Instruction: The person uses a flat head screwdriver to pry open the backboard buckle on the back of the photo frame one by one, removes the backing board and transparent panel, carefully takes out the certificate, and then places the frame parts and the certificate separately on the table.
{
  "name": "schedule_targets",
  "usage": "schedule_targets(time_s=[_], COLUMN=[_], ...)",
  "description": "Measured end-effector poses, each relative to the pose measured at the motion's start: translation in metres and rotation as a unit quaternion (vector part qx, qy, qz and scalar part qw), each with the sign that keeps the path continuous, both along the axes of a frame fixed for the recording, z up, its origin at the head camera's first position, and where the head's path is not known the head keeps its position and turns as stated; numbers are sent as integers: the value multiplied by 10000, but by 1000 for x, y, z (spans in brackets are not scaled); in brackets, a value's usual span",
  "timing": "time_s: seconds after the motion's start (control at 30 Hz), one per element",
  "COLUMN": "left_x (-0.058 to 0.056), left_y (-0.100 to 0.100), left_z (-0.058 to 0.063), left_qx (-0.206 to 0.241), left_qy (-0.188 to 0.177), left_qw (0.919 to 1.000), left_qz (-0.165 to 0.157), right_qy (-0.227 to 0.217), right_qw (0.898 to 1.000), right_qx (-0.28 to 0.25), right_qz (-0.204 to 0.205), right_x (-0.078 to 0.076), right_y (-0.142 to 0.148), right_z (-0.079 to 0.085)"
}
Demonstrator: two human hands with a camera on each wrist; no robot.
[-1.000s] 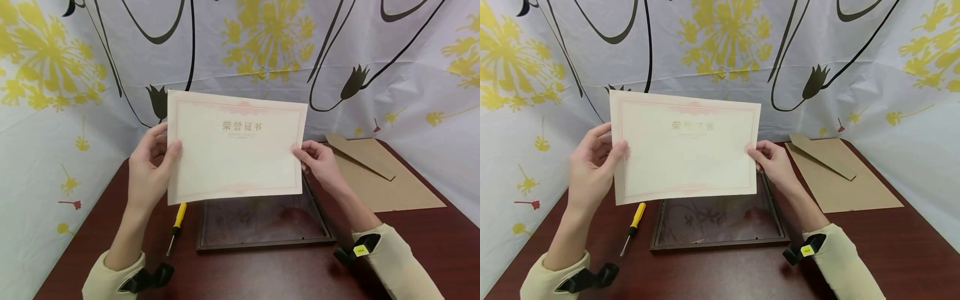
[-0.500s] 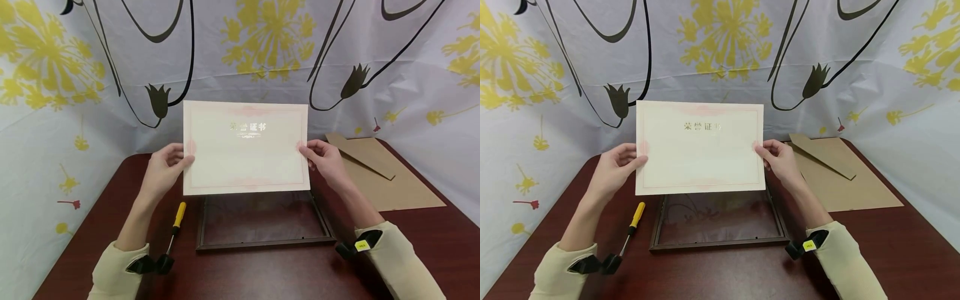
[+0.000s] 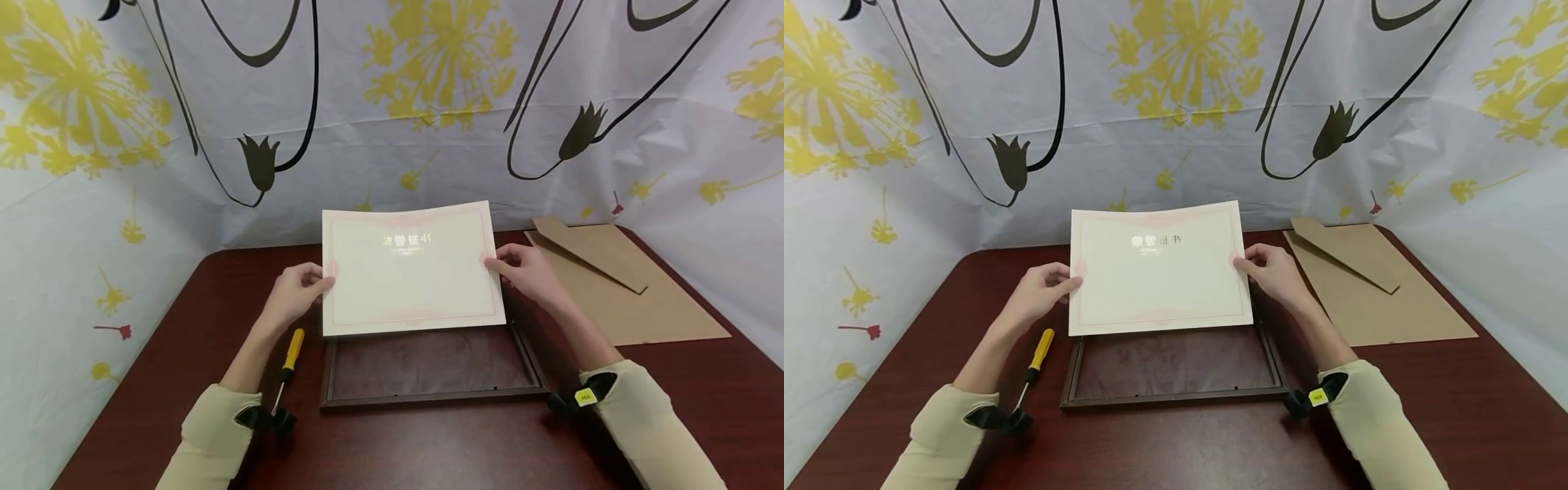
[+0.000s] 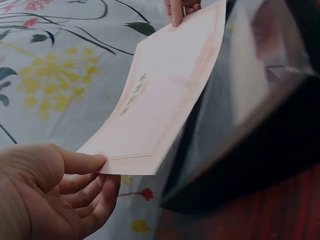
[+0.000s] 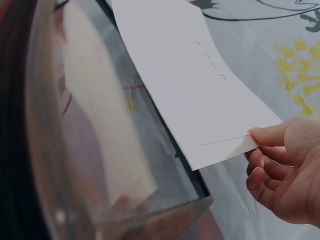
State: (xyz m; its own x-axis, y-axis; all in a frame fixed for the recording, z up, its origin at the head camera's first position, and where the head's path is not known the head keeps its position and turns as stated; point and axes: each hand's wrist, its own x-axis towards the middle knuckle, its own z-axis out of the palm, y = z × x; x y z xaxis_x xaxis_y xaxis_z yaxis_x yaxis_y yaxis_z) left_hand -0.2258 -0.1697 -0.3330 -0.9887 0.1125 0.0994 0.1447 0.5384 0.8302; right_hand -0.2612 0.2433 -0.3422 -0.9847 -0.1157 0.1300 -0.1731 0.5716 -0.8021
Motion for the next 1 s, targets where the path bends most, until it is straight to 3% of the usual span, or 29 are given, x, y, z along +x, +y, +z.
schedule_targets(time_s=[0.23, 0.43, 1.0], left_x=[-6, -11, -35], left_y=[3, 5, 18], left_z=[-19, -28, -30], left_qx=[-287, -299, -371], left_qy=[-345, -521, -649], left_qw=[9990, 9981, 9968], left_qz=[-28, 127, 279], right_qy=[-99, -312, -340], right_qw=[9996, 9975, 9949], right_qx=[219, 470, 780], right_qz=[171, 419, 543], right_x=[-6, -7, -16], right_y=[6, 7, 19], right_z=[-8, -13, -25])
